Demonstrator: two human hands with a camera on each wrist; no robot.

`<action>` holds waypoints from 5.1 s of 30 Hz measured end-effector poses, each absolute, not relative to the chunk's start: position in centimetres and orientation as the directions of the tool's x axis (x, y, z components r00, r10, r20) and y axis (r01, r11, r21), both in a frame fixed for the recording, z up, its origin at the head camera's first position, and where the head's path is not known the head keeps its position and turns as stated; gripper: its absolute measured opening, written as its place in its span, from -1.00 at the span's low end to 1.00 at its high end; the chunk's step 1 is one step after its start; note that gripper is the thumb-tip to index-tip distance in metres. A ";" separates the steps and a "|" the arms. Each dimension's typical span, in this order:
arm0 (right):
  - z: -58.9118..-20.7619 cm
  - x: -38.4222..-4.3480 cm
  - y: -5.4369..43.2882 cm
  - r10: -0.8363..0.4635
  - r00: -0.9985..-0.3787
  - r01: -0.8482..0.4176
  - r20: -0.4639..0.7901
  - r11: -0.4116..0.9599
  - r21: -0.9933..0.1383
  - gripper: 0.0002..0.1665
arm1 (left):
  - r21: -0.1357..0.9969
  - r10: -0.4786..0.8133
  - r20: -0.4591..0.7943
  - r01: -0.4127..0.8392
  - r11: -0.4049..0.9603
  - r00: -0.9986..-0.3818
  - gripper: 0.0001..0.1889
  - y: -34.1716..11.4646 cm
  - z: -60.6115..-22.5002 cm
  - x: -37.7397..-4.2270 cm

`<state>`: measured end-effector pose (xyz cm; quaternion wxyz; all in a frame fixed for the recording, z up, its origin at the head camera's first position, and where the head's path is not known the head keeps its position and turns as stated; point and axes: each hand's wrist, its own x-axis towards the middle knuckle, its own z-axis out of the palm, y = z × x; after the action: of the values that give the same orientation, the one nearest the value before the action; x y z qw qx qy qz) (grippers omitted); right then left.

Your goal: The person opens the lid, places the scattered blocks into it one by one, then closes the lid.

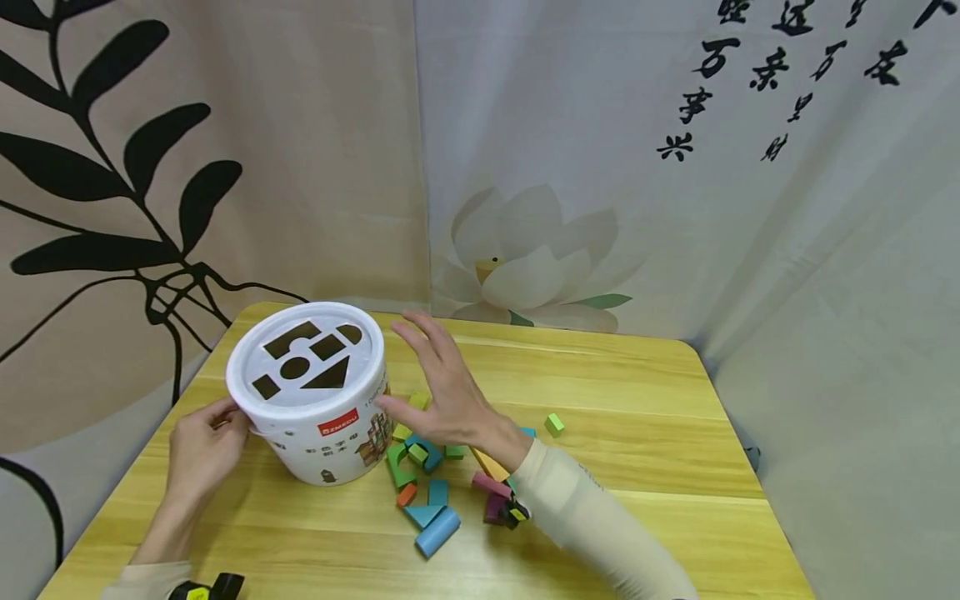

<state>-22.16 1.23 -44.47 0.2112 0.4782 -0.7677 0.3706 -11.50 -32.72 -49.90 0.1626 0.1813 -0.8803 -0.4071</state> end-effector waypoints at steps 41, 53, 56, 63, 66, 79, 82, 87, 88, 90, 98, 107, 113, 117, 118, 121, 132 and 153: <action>-42.2 -19.8 -6.3 -0.725 -0.109 -0.966 0.681 0.238 0.099 -0.58 | 0.797 -0.485 0.171 -0.170 0.580 -0.858 -0.64 -32.2 -50.2 -11.6; -42.4 -19.6 -6.6 -0.707 -0.166 -0.960 0.687 0.274 0.050 -0.58 | 0.789 -0.485 0.188 -0.162 0.592 -0.854 -0.67 -32.1 -50.2 -11.5; -42.4 -19.6 -6.7 -0.699 -0.164 -0.961 0.696 0.274 0.048 -0.58 | 0.799 -0.491 0.186 -0.160 0.580 -0.851 -0.68 -32.1 -50.3 -11.5; -42.6 -19.6 -6.9 -0.688 -0.158 -0.956 0.708 0.285 0.063 -0.57 | 0.812 -0.495 0.181 -0.155 0.563 -0.850 -0.69 -32.2 -50.3 -11.5; -42.6 -19.6 -6.8 -0.686 -0.156 -0.955 0.711 0.288 0.069 -0.56 | 0.814 -0.491 0.165 -0.162 0.557 -0.856 -0.67 -32.3 -50.3 -11.5; -42.2 -19.5 -6.5 -0.721 -0.193 -0.959 0.666 0.282 0.027 -0.54 | 0.808 -0.493 0.191 -0.150 0.570 -0.849 -0.69 -32.1 -50.4 -11.6; -41.9 -19.5 -6.4 -0.722 -0.203 -0.965 0.661 0.263 -0.010 -0.55 | 0.811 -0.491 0.192 -0.145 0.567 -0.850 -0.69 -32.2 -50.4 -11.5; -40.9 -19.8 -6.1 -0.691 -0.224 -0.974 0.687 0.167 -0.150 -0.57 | 0.799 -0.483 0.209 -0.136 0.586 -0.851 -0.69 -32.4 -50.5 -11.5; -40.7 -19.8 -6.1 -0.690 -0.227 -0.974 0.687 0.151 -0.170 -0.57 | 0.795 -0.480 0.214 -0.134 0.591 -0.851 -0.70 -32.4 -50.5 -11.5; -40.6 -19.8 -6.0 -0.695 -0.225 -0.974 0.683 0.135 -0.184 -0.58 | 0.789 -0.477 0.221 -0.131 0.600 -0.851 -0.70 -32.4 -50.6 -11.5; -40.4 -20.1 -5.6 -0.607 -0.311 -0.932 0.731 0.046 -0.358 -0.64 | 0.786 -0.478 0.225 -0.132 0.604 -0.849 -0.69 -32.3 -50.6 -11.5; -38.8 -20.7 -2.4 -0.394 -0.515 -0.801 0.761 -0.096 -0.591 -0.70 | 0.716 -0.424 0.321 -0.077 0.694 -0.847 -0.67 -32.9 -50.6 -11.4; -38.5 -21.5 0.7 -0.315 -0.533 -0.806 0.785 -0.094 -0.585 -0.79 | 0.702 -0.375 0.462 0.073 0.708 -0.804 -0.65 -33.6 -48.9 -11.3; -39.2 -21.9 3.0 -0.267 -0.575 -0.784 0.773 -0.089 -0.614 -0.69 | 0.652 -0.296 0.628 0.280 0.704 -0.719 -0.65 -32.9 -47.0 -11.1; -39.5 -22.0 3.6 -0.258 -0.587 -0.778 0.767 -0.082 -0.623 -0.64 | 0.633 -0.277 0.657 0.314 0.708 -0.701 -0.64 -32.6 -46.5 -11.0; -40.2 -22.3 5.6 -0.234 -0.618 -0.764 0.750 -0.046 -0.644 -0.59 | 0.544 -0.201 0.739 0.393 0.741 -0.643 -0.62 -31.8 -45.1 -10.5; -42.4 -22.7 12.6 -0.143 -0.723 -0.691 0.676 0.163 -0.704 -0.83 | 0.222 0.219 0.788 0.597 0.771 -0.575 -0.23 -28.4 -42.9 -10.4; -46.1 -21.5 24.6 0.114 -0.846 -0.414 0.521 0.476 -0.776 -0.80 | 0.094 0.402 0.697 0.631 0.770 -0.594 -0.28 -28.7 -43.8 -11.7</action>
<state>-21.50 24.62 -46.14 0.2620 0.0916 -0.8182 0.5035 -11.71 -28.71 -43.80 0.3407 -0.2944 -0.8769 -0.1680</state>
